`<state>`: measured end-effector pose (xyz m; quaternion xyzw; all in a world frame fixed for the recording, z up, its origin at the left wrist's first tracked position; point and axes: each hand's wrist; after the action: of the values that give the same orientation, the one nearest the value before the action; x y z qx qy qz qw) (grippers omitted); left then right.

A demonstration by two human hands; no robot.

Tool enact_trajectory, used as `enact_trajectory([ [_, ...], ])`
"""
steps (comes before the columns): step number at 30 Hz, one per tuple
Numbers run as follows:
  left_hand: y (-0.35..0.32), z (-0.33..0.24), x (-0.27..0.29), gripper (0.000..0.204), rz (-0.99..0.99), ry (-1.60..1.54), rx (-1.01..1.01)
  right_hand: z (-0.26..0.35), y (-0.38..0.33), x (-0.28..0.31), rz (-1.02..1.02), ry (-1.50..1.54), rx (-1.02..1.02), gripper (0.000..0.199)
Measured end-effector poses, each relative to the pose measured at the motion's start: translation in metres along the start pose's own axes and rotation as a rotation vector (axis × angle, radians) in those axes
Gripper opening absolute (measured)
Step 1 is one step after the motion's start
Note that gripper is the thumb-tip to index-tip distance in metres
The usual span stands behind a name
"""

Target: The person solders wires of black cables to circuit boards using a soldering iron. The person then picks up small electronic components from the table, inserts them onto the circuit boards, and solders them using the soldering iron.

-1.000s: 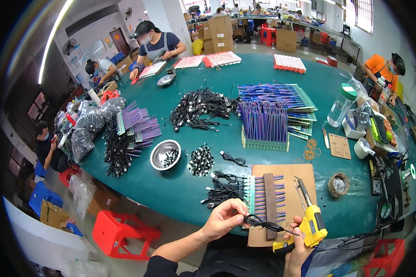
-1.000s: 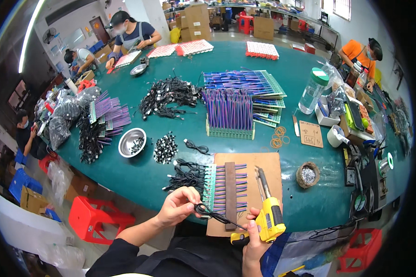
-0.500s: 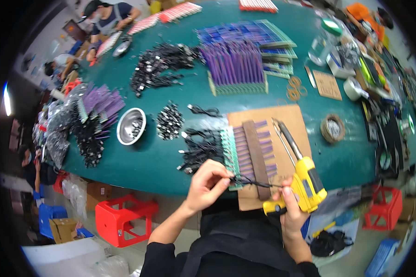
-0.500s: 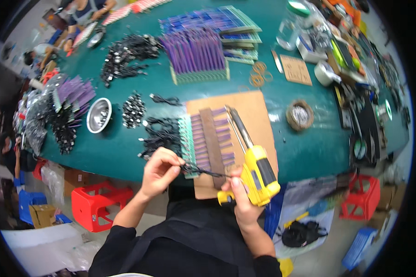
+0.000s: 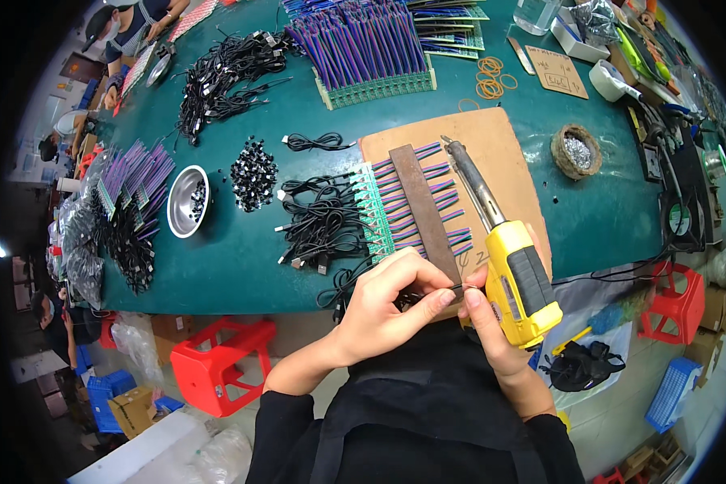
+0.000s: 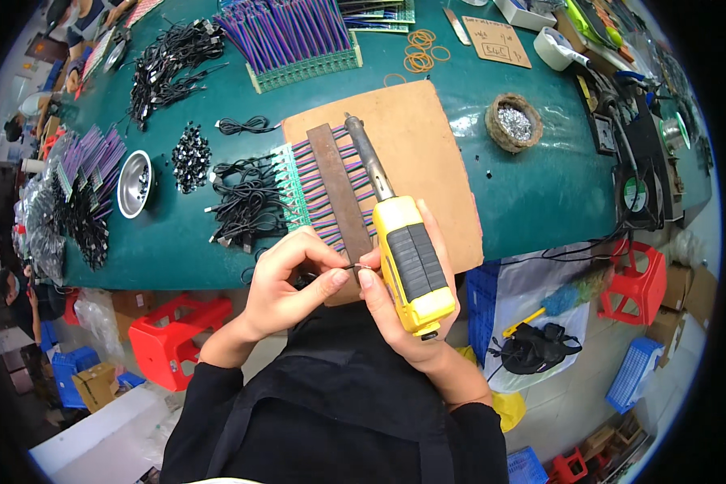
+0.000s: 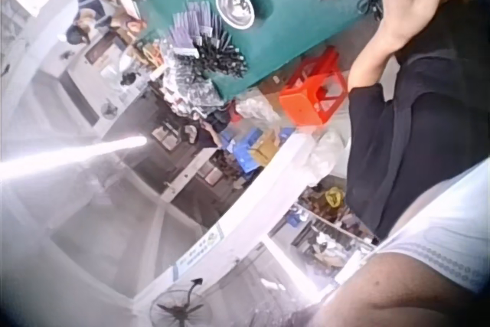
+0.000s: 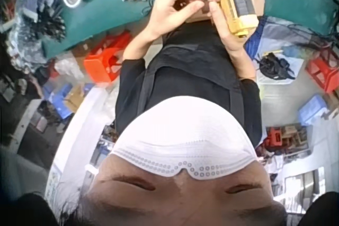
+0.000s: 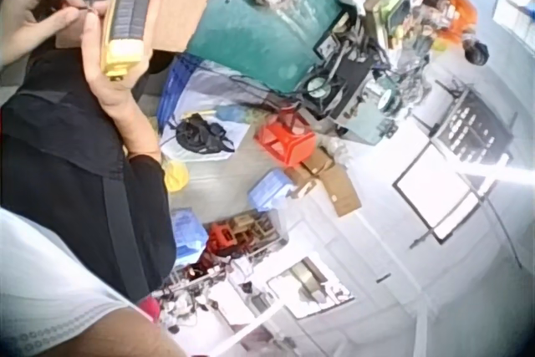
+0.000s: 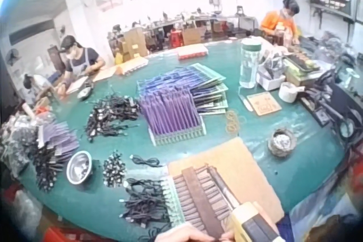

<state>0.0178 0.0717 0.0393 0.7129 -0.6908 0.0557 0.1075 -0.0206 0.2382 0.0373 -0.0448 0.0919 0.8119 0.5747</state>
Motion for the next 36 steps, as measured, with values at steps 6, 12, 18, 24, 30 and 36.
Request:
enact_trajectory([
  [6, -0.004, -0.006, -0.004, 0.009, -0.015, -0.083, 0.097, -0.004, -0.004, 0.006, 0.051, -0.137, 0.056, 0.065],
  [12, -0.012, -0.006, -0.004, 0.009, 0.055, -0.336, 0.327, 0.002, -0.003, 0.001, 0.083, 0.031, -0.133, 0.065],
  [18, -0.015, -0.004, -0.005, 0.012, -0.107, 0.075, 0.031, -0.009, -0.002, 0.002, 0.173, -0.405, 0.284, 0.065],
  [24, -0.030, -0.005, -0.006, 0.010, -0.062, -0.132, 0.281, -0.012, -0.011, -0.002, 0.162, -0.282, 0.148, 0.061],
  [30, -0.042, 0.005, 0.009, 0.006, -0.157, -0.124, 0.307, -0.015, -0.018, 0.008, 0.222, -0.142, -0.041, 0.063],
  [36, -0.024, 0.040, 0.015, 0.007, -0.384, 0.362, 0.203, -0.005, -0.024, 0.029, 0.071, 0.141, -0.323, 0.041],
])
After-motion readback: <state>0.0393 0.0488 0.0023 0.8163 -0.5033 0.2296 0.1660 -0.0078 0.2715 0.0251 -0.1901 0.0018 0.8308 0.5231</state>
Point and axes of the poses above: each hand's wrist, its own y-axis towards the middle knuckle, its own x-axis out of the back of the hand, z = x × y, and after that the axes turned 3 degrees about x, right-handed
